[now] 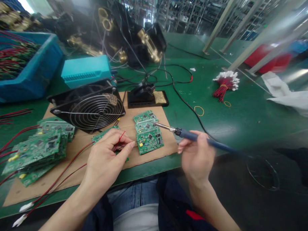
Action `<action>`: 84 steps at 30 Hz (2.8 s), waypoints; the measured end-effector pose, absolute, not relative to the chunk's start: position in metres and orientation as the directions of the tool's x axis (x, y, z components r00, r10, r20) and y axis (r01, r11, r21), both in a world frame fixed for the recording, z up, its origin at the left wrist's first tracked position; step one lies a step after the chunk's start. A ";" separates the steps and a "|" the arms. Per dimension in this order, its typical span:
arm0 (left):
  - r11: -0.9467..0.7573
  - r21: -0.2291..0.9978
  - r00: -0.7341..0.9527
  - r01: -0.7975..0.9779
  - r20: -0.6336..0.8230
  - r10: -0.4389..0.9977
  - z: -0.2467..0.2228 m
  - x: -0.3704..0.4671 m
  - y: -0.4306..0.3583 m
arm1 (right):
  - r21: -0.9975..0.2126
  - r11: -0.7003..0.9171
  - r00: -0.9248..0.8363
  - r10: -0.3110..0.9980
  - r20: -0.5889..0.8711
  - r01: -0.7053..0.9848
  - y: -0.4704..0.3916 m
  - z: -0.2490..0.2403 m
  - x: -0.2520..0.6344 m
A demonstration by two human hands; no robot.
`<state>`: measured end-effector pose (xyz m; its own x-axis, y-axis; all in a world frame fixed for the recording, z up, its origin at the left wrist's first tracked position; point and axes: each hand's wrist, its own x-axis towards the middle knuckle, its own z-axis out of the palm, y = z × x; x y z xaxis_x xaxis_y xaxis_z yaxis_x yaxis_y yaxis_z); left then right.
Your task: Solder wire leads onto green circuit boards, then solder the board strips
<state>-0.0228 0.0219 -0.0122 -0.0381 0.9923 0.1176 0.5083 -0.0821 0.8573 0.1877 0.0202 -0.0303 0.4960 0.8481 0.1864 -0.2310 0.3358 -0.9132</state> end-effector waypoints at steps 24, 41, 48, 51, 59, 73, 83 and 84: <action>-0.091 0.883 0.051 0.460 0.076 0.996 -0.020 -0.024 0.023 | -0.954 0.117 0.323 0.946 0.023 -0.277 0.019 -0.028 0.189; -0.107 0.868 0.040 0.485 0.101 0.994 -0.020 -0.021 0.024 | -0.958 0.102 0.286 0.958 0.022 -0.266 0.020 -0.028 0.189; -0.118 0.866 0.039 0.486 0.113 0.993 -0.021 -0.021 0.024 | -0.962 0.090 0.285 0.958 0.013 -0.259 0.019 -0.027 0.189; -0.122 0.862 0.046 0.491 0.114 0.992 -0.020 -0.022 0.023 | -0.959 0.092 0.280 0.960 0.013 -0.269 0.019 -0.027 0.189; -0.130 0.867 0.049 0.481 0.121 0.991 -0.020 -0.022 0.022 | -0.948 0.099 0.334 0.943 -0.008 -0.302 0.021 -0.027 0.191; -0.302 0.600 0.100 0.741 0.347 0.933 -0.018 -0.021 0.014 | -0.918 0.142 0.363 0.932 -0.002 -0.370 0.024 -0.025 0.190; -0.371 0.513 0.182 0.774 0.381 0.907 -0.021 -0.024 0.016 | -0.923 0.139 0.356 0.934 0.001 -0.360 0.024 -0.027 0.191; -0.363 0.530 0.174 0.767 0.372 0.912 -0.021 -0.025 0.016 | -0.924 0.134 0.354 0.935 -0.002 -0.359 0.024 -0.027 0.192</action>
<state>-0.0245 0.0163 -0.0212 0.1741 0.9117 0.3722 0.7667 -0.3627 0.5297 0.1915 0.0239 -0.0271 0.3543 0.9351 -0.0022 -0.3588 0.1338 -0.9238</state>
